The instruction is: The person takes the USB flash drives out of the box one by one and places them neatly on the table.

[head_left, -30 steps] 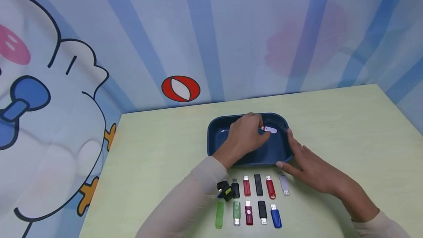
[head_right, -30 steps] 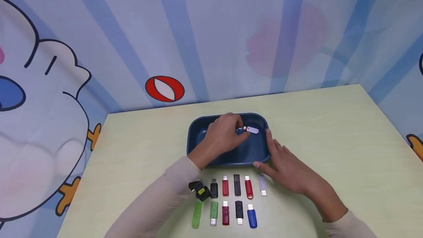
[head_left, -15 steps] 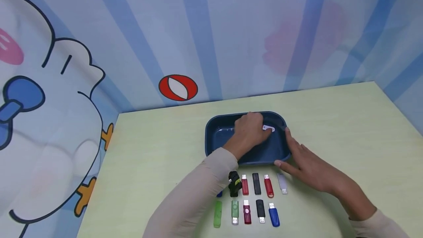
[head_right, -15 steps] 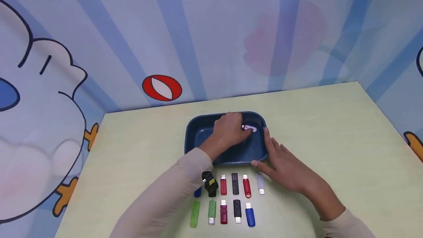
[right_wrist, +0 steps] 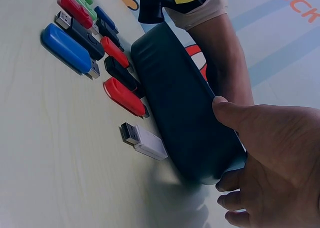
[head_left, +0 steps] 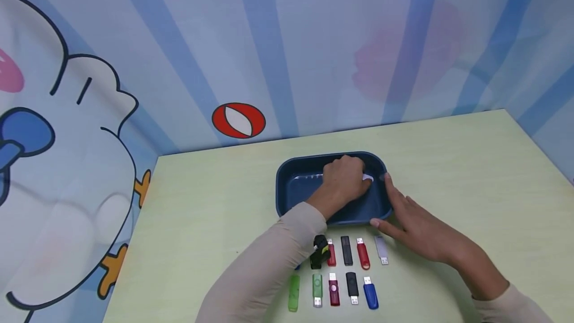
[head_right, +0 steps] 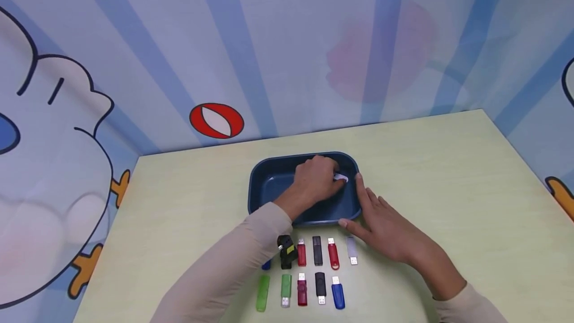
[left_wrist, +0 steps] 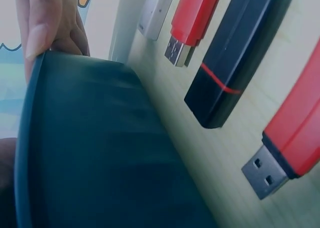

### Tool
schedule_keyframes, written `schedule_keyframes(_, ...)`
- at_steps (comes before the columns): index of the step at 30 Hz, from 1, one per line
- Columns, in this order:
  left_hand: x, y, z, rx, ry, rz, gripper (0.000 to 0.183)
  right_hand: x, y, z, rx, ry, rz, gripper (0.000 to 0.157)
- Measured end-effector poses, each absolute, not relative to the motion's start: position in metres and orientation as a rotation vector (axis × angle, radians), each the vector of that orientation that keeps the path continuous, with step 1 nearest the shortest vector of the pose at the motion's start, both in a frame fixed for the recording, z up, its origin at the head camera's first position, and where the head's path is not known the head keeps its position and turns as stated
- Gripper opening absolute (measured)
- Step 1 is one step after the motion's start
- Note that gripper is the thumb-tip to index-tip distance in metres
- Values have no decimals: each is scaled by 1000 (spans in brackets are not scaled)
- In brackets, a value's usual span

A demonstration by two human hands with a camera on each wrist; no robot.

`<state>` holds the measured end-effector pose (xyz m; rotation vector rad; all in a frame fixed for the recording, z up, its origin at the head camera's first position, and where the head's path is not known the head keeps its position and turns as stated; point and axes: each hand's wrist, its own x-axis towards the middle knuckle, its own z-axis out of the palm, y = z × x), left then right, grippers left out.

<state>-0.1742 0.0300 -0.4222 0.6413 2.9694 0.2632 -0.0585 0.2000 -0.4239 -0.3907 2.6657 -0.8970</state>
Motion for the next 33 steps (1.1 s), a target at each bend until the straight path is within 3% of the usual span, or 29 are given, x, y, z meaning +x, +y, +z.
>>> schedule_keyframes(20, -167, 36, -422, 734, 2919, 194, 34, -60, 202, -427, -402, 2658, -906, 106)
schedule_keyframes(33, -165, 32, -414, 784, 2849, 157, 22, -63, 203, -425, -392, 2656, -914, 107)
